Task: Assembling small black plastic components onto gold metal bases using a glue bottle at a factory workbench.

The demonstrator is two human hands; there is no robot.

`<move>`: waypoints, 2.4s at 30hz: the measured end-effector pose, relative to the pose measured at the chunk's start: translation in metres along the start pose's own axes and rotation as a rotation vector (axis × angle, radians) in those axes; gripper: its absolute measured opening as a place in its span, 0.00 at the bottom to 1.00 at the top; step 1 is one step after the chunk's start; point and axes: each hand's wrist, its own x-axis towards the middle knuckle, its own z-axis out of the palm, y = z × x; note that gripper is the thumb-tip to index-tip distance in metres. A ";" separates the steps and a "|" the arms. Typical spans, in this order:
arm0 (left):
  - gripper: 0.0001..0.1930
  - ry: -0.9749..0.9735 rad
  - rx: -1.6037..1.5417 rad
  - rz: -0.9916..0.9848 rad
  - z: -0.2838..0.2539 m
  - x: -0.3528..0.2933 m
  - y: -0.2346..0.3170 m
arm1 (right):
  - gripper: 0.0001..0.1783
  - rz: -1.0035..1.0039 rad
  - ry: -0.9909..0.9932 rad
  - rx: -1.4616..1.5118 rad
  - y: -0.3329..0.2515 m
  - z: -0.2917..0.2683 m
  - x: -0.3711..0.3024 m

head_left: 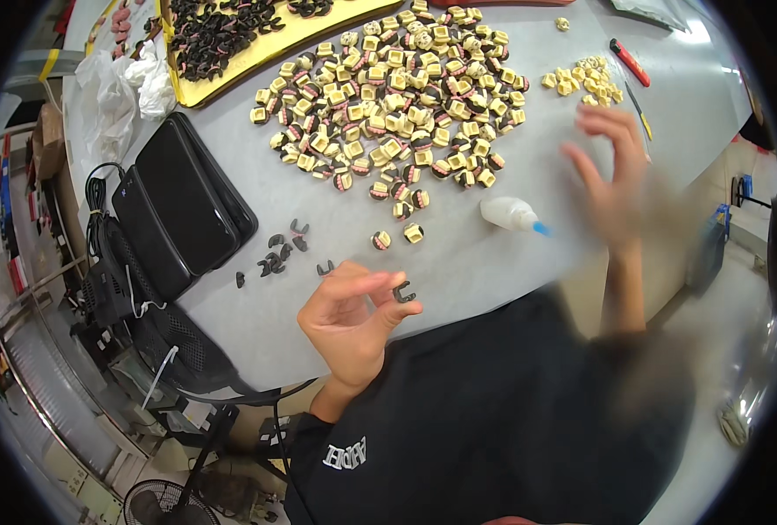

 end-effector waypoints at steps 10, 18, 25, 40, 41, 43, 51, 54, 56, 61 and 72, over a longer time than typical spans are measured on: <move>0.20 0.011 0.029 0.014 -0.002 -0.003 0.001 | 0.11 0.098 0.142 -0.411 0.012 0.012 0.036; 0.19 -0.042 0.041 0.057 -0.002 0.000 0.000 | 0.09 0.121 0.232 -0.284 0.001 0.005 0.036; 0.18 -0.055 0.101 0.117 -0.002 0.000 0.002 | 0.11 -0.279 0.248 0.345 -0.070 -0.016 0.009; 0.19 -0.067 0.207 0.299 -0.005 -0.001 0.002 | 0.13 0.490 -0.432 1.106 -0.097 0.060 -0.014; 0.19 -0.065 0.206 0.300 -0.005 -0.001 0.002 | 0.13 0.537 -0.448 1.153 -0.097 0.061 -0.014; 0.19 -0.061 0.217 0.303 -0.004 -0.001 0.002 | 0.13 0.584 -0.464 1.203 -0.098 0.062 -0.013; 0.18 -0.084 0.271 0.321 -0.003 0.001 0.006 | 0.14 0.741 -0.577 1.331 -0.094 0.062 -0.006; 0.17 -0.109 0.279 0.305 -0.003 0.001 0.007 | 0.15 0.778 -0.623 1.285 -0.092 0.059 -0.004; 0.17 -0.137 0.291 0.287 -0.003 0.003 0.008 | 0.17 0.776 -0.638 1.252 -0.092 0.058 -0.001; 0.17 -0.156 0.281 0.258 -0.005 0.003 0.010 | 0.21 0.766 -0.668 1.166 -0.093 0.057 0.005; 0.17 -0.122 0.282 0.283 -0.005 0.003 0.010 | 0.21 0.782 -0.680 1.177 -0.093 0.059 0.009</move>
